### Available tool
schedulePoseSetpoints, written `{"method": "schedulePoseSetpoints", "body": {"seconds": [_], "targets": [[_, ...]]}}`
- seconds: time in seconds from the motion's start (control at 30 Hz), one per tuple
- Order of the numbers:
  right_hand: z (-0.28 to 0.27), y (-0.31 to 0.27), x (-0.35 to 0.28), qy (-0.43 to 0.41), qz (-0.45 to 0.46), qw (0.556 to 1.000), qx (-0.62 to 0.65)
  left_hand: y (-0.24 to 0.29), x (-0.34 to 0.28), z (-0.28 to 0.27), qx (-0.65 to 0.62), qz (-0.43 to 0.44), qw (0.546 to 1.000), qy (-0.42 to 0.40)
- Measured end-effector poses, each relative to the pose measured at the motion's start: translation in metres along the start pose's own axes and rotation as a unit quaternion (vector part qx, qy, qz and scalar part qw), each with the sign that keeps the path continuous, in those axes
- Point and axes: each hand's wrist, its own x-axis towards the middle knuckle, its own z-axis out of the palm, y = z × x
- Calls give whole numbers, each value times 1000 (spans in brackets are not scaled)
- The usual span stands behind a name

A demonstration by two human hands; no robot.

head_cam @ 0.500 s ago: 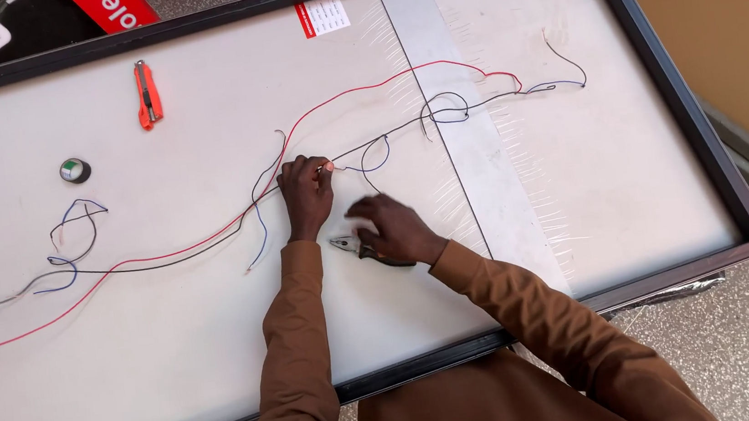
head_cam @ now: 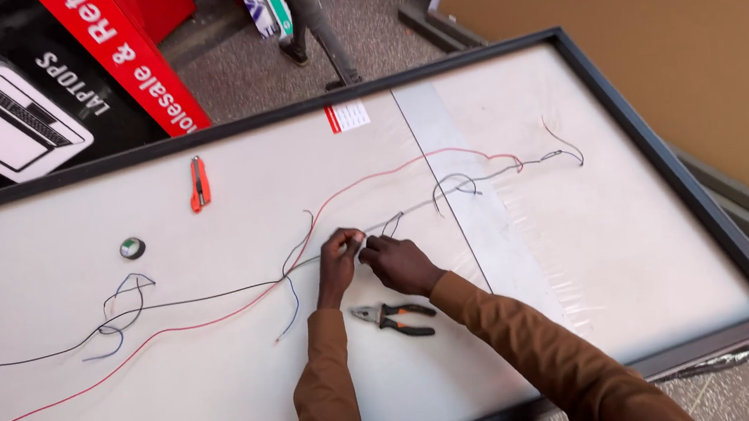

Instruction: Stripping insulation from wires and twisting the ends together to create electrical connections on a sign board.

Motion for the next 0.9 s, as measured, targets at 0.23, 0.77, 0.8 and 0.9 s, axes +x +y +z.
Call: {"method": "schedulePoseSetpoints", "body": {"seconds": [0.23,0.77,0.8,0.9], "targets": [[-35,6,-16,98,-24,993,62,0,1,11,-204,-12,969,-137],[-14,26,-26,215,148,903,341,4,-8,24,-91,25,982,-162],[-18,25,-29,213,147,910,324,12,-9,24,-86,32,983,-161],[-40,24,-31,174,101,969,141,6,-8,25,-69,36,983,-169]]}}
